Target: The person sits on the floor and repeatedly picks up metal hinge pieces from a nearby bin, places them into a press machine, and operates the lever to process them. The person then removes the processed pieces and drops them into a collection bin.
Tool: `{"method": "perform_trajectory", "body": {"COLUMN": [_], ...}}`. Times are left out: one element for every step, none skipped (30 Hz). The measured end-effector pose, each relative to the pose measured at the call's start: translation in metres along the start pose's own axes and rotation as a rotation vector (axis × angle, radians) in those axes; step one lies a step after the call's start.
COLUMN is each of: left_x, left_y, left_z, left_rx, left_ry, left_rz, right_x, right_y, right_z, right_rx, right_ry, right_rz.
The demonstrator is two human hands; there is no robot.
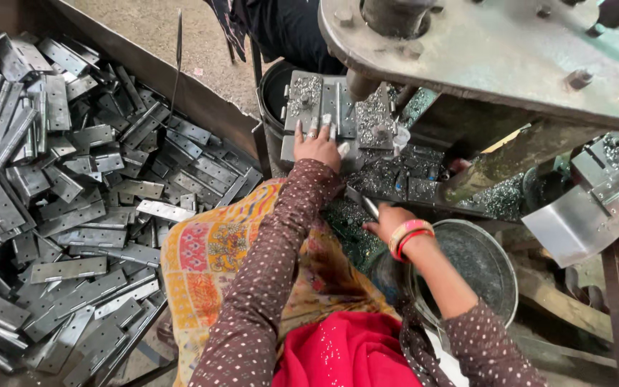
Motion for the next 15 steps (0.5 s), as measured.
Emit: {"method": "perform_trajectory", "body": {"left_x": [-0.010,-0.020,-0.024,-0.031,-0.039,-0.043,-0.048,-0.050,-0.051,-0.050,-0.046,-0.041,-0.042,-0.045,-0.043], "left_y": [-0.002,-0.004,0.000,0.000,-0.001,-0.001,-0.004,-0.006,-0.006,-0.006,-0.004,-0.002,-0.007,-0.013,-0.011], "left_z": [-0.002,-0.003,-0.004,-0.007,-0.009,-0.010,-0.012,-0.013,-0.014,-0.014,-0.015,-0.015,-0.013,-0.012,-0.012], "left_rx": [-0.025,-0.051,-0.076,-0.082,-0.086,-0.090,-0.093,-0.096,-0.095,-0.065,-0.039,-0.014,-0.048,-0.082,-0.112], "left_ry": [-0.004,-0.007,-0.012,-0.016,-0.016,-0.017,-0.017,-0.016,-0.018,-0.017,-0.016,-0.016,-0.004,0.007,0.015], "left_rz": [-0.022,-0.044,-0.079,-0.071,-0.062,-0.054,-0.047,-0.039,-0.032,-0.012,0.002,0.016,0.002,-0.012,-0.045], "right_x": [0.003,0.005,0.009,0.011,0.012,0.015,0.016,0.015,0.014,0.014,0.014,0.014,0.008,0.001,-0.002], "right_y": [-0.001,-0.002,0.007,0.017,0.026,0.041,0.053,0.062,0.069,0.074,0.077,0.076,0.064,0.051,0.042], "right_z": [-0.004,-0.006,-0.006,-0.006,-0.004,-0.003,-0.004,-0.002,0.000,0.002,0.002,0.002,0.006,0.009,0.010], "right_rx": [0.004,0.009,0.018,0.027,0.037,-0.024,-0.081,-0.138,-0.138,-0.138,-0.144,-0.122,-0.099,-0.075,-0.055], "right_ry": [0.007,0.014,0.009,0.004,0.003,0.037,0.065,0.094,0.090,0.085,0.080,0.042,0.005,-0.031,-0.044], "right_rz": [0.013,0.027,0.046,0.065,0.084,0.067,0.057,0.046,0.067,0.088,0.104,0.071,0.057,0.043,0.036]}}
Point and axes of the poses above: each hand's wrist, its own x-axis away from the middle knuckle, its own y-axis out of the palm, z = x × y, the point moved 1 cm from there along -x, towards the middle knuckle, and after that the axes turned 8 degrees about -z, right-handed, at the moved point
